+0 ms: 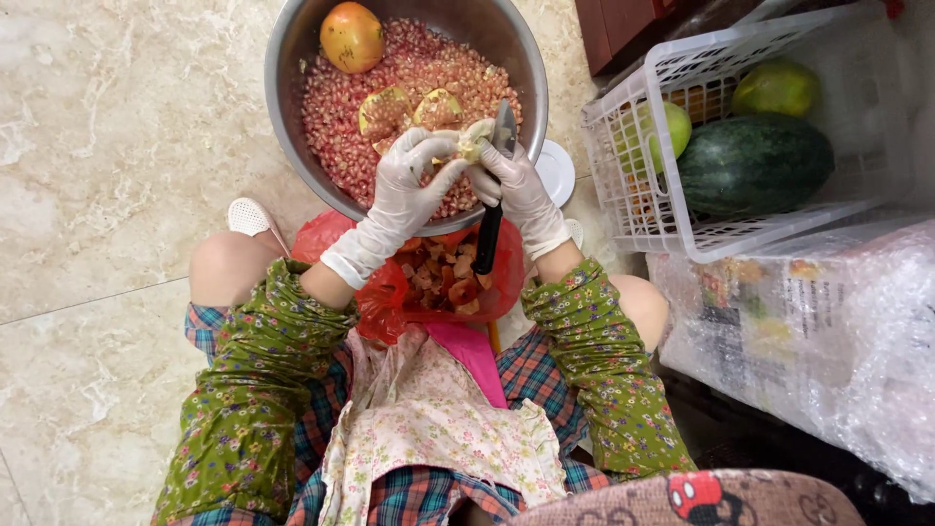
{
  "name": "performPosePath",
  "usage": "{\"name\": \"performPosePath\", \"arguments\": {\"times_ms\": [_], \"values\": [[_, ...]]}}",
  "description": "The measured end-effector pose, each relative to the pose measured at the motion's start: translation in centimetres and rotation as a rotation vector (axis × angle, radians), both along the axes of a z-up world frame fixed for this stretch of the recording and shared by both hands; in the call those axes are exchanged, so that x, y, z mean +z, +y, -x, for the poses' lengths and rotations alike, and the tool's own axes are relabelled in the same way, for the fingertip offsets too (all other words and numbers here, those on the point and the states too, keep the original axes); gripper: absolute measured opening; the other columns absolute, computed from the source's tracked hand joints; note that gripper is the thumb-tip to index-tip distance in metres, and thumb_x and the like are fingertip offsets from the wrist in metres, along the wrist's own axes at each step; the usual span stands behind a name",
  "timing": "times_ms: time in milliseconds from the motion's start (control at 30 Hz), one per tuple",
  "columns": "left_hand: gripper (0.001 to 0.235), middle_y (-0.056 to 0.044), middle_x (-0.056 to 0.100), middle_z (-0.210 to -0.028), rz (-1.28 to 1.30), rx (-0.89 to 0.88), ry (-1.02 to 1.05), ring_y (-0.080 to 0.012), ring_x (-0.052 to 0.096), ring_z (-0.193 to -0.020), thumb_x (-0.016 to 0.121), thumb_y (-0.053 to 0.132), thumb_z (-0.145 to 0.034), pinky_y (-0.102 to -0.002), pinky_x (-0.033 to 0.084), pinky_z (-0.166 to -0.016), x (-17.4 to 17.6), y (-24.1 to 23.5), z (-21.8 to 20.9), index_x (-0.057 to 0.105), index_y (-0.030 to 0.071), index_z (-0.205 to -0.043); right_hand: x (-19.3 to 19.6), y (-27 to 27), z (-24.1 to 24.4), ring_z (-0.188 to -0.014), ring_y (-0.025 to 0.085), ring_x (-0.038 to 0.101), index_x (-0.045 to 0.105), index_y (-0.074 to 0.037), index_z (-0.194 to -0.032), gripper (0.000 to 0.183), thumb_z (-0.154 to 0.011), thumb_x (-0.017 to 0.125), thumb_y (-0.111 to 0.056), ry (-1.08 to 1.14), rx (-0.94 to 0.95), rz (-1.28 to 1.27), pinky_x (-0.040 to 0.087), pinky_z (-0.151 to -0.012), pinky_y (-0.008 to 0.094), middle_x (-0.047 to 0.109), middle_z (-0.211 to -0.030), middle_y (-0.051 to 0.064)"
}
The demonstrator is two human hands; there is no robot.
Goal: The person wearing gloves peels pomegranates with a knife, dropping the seeds into a metal bowl and the skins into a red plastic bag.
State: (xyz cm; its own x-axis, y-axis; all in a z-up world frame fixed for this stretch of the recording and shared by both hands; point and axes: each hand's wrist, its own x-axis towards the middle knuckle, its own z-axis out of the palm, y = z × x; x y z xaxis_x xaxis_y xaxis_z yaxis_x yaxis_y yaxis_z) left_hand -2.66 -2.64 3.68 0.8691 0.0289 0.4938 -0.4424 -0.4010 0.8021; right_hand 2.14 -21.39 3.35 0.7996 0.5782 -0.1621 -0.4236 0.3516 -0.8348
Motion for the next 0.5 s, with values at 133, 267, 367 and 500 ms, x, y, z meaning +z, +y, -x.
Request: {"name": "performPosePath", "arguments": {"times_ms": [133, 267, 367, 500], "values": [[0.023, -0.006, 0.065, -0.1, -0.044, 0.053, -0.028, -0.0162, 0.064, -0.079, 0.082, 0.002, -0.091, -0.028, 0.051, -0.063, -1.0, 0.3, -0.2, 0.07, 0.006, -0.11, 0.2, 0.0, -0.1, -0.043, 0.004, 0.033, 0.061, -0.008, -0.133, 0.029, -0.108, 0.059, -0.022, 0.03, -0.043, 0.111, 0.026, -0.039, 0.022, 0.052, -0.069, -0.006], [0.02, -0.002, 0.069, -0.1, 0.107, -0.016, 0.218, -0.0095, 0.064, -0.079, 0.08, 0.003, -0.092, -0.023, 0.053, -0.068, -2.9, 0.2, -0.6, 0.072, 0.005, -0.11, -1.1, 0.1, -0.2, -0.042, 0.004, 0.034, 0.059, -0.006, -0.13, 0.028, -0.102, 0.063, -0.011, 0.029, -0.127, 0.153, 0.026, -0.038, 0.023, 0.063, -0.08, -0.002], [0.017, 0.001, 0.071, -0.101, 0.454, -0.146, 0.444, -0.0054, 0.067, -0.088, 0.076, 0.004, -0.094, -0.02, 0.056, -0.079, -4.4, 0.0, -1.1, 0.072, 0.005, -0.11, -1.9, -0.3, -0.5, -0.043, 0.004, 0.035, 0.061, -0.005, -0.129, 0.029, -0.1, 0.064, -0.005, 0.046, -0.14, 0.115, 0.026, -0.039, 0.023, 0.058, -0.074, -0.003], [0.015, 0.0, 0.072, -0.101, 0.71, -0.266, 0.524, -0.0053, 0.067, -0.091, 0.077, 0.006, -0.094, -0.021, 0.056, -0.082, -5.0, 0.2, -1.6, 0.07, 0.004, -0.107, -2.3, -0.1, -0.3, -0.043, 0.004, 0.036, 0.06, -0.006, -0.124, 0.024, -0.1, 0.063, -0.006, 0.043, -0.135, 0.121, 0.027, -0.039, 0.023, 0.056, -0.072, -0.003]]}}
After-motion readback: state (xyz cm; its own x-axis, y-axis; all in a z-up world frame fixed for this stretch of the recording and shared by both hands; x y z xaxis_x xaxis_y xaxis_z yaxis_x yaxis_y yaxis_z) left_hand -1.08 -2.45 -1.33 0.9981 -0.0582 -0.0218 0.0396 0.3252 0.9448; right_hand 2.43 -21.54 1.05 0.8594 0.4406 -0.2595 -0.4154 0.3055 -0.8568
